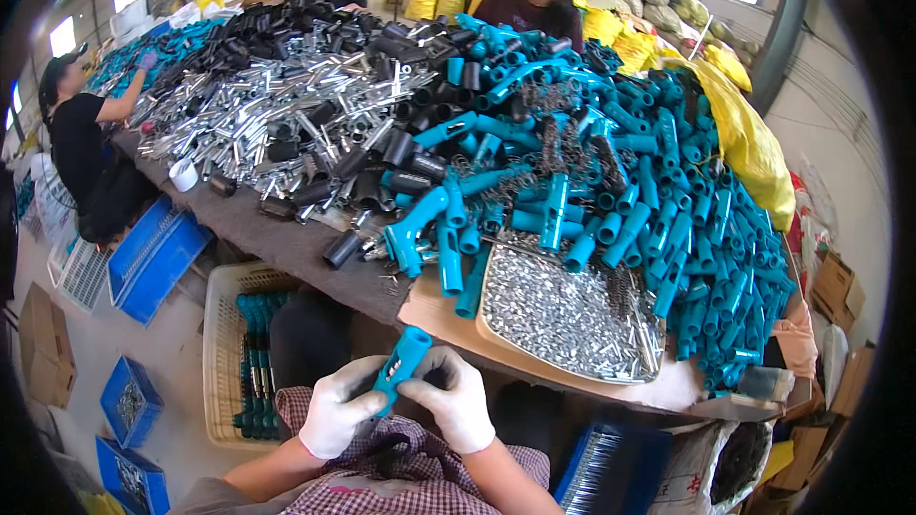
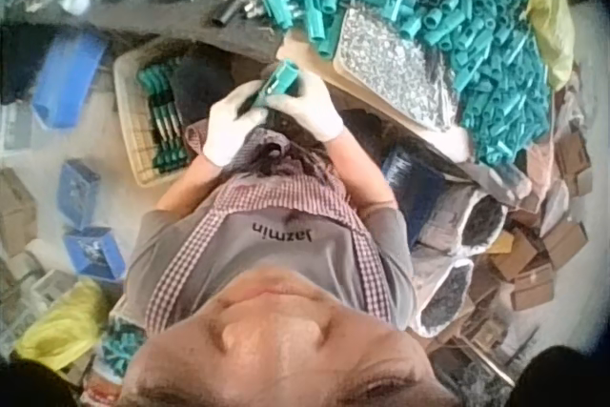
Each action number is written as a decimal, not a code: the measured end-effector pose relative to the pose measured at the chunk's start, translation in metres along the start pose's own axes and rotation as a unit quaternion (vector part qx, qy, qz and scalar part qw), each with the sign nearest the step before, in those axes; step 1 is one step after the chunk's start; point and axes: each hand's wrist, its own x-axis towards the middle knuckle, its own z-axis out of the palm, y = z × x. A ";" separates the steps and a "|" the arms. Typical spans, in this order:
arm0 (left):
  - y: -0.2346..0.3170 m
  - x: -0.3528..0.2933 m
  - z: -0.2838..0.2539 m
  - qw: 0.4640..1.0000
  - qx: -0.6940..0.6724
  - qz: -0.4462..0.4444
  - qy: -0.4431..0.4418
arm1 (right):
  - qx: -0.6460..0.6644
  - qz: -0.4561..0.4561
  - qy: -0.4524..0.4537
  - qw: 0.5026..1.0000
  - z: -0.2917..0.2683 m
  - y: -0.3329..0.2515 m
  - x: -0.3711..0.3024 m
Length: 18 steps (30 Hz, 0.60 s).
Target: The person assembles tools by inserting metal parts, pins, and springs into plastic handles and tubes by hand, then places the assembled tools into a basket.
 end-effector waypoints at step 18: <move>-0.006 0.016 -0.057 0.965 -0.257 0.019 0.042 | -0.749 -0.487 -0.057 0.446 0.024 -0.085 0.279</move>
